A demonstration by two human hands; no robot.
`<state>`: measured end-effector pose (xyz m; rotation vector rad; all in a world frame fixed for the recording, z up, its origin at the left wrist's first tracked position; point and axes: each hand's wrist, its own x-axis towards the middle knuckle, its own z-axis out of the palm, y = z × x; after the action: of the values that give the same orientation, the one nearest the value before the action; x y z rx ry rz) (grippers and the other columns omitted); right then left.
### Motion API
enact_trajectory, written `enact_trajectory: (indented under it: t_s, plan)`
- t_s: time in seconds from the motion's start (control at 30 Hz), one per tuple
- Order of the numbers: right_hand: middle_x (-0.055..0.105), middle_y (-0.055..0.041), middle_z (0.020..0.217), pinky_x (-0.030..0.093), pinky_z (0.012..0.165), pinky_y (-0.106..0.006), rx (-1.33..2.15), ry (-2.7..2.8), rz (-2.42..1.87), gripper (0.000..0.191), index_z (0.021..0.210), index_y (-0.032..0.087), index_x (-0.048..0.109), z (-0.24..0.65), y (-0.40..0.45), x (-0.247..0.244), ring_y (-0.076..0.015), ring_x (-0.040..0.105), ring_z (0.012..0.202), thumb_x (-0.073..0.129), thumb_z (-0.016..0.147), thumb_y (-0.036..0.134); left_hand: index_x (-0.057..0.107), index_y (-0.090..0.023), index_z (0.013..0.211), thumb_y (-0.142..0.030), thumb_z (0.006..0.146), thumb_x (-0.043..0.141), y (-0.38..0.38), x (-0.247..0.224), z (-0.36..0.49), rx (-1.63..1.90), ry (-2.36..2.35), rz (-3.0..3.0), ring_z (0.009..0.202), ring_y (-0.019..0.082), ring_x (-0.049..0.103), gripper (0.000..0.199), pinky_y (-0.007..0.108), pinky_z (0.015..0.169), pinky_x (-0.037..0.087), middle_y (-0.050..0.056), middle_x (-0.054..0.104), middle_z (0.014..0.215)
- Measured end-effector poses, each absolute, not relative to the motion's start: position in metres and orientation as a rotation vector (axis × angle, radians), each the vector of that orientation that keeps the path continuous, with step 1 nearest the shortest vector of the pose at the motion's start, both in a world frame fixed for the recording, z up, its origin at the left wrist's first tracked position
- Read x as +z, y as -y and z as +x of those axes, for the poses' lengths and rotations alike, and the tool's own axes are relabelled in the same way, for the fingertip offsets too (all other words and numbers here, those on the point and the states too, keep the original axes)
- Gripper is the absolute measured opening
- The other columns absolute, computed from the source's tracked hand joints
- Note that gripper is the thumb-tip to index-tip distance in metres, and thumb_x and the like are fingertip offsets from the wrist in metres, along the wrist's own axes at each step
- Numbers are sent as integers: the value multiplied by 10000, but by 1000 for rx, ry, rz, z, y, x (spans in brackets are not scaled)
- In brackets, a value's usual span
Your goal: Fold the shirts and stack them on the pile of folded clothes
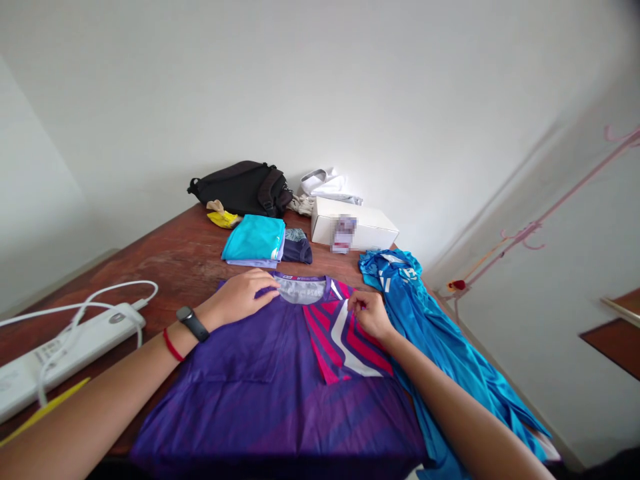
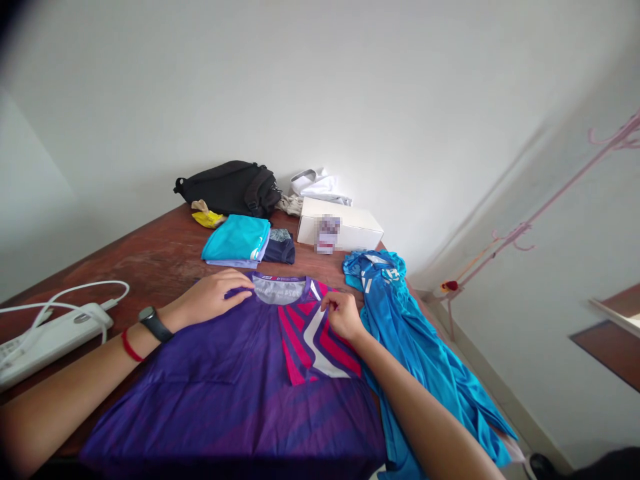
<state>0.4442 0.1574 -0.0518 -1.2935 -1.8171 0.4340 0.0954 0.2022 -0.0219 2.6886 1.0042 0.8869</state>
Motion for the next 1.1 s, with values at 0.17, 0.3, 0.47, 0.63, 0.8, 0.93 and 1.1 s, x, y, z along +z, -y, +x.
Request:
enact_trajectory:
  t_s: [0.17, 0.3, 0.47, 0.63, 0.8, 0.93, 1.1]
  plan:
    - [592, -1, 520, 346, 510, -249, 465, 1809, -1285, 243, 599, 198, 669, 447, -159, -54, -148, 489, 497, 439, 570, 126, 738, -245, 1118, -479, 993, 475, -222, -5, 56, 816, -1575, 2498, 954, 254, 714, 374, 324, 830, 509, 61, 773, 1116]
    - [568, 12, 499, 339, 501, -246, 504, 1830, -1281, 257, 624, 197, 686, 448, -160, -57, -144, 469, 480, 445, 573, 120, 751, -248, 1064, -552, 937, 499, -242, -4, 16, 560, -1785, 2345, 956, 285, 724, 415, 303, 755, 479, 75, 790, 1044]
    - [639, -6, 571, 356, 513, -246, 481, 1850, -1279, 282, 640, 196, 704, 448, -160, -58, -153, 513, 523, 442, 576, 112, 769, -230, 944, -662, 846, 531, -251, -5, -2, 422, -1602, 2195, 809, 258, 725, 503, 293, 725, 485, 52, 788, 857]
    - [654, -12, 585, 365, 525, -254, 475, 1870, -1285, 288, 664, 193, 712, 447, -159, -56, -156, 524, 521, 443, 604, 110, 764, -227, 964, -655, 739, 633, -248, -3, 0, 366, -1434, 2131, 793, 223, 699, 501, 270, 718, 495, 35, 786, 900]
    - [625, -5, 556, 356, 521, -251, 505, 1879, -1300, 303, 667, 193, 717, 446, -159, -55, -151, 507, 507, 435, 583, 119, 765, -226, 902, -666, 687, 665, -251, -6, -6, 309, -1452, 2105, 802, 225, 680, 501, 270, 721, 490, 40, 770, 873]
    - [600, 1, 530, 344, 510, -251, 530, 1876, -1305, 317, 668, 193, 718, 445, -159, -55, -153, 496, 497, 426, 563, 126, 747, -219, 806, -659, 721, 642, -255, -10, -10, 277, -1404, 2123, 802, 224, 668, 460, 270, 722, 480, 39, 759, 838]
    - [598, 3, 535, 346, 513, -246, 535, 1883, -1316, 345, 691, 188, 728, 444, -158, -54, -149, 501, 500, 417, 555, 122, 749, -222, 904, -635, 728, 662, -258, -17, -11, 309, -1416, 2133, 861, 237, 688, 457, 272, 747, 487, 38, 768, 891]
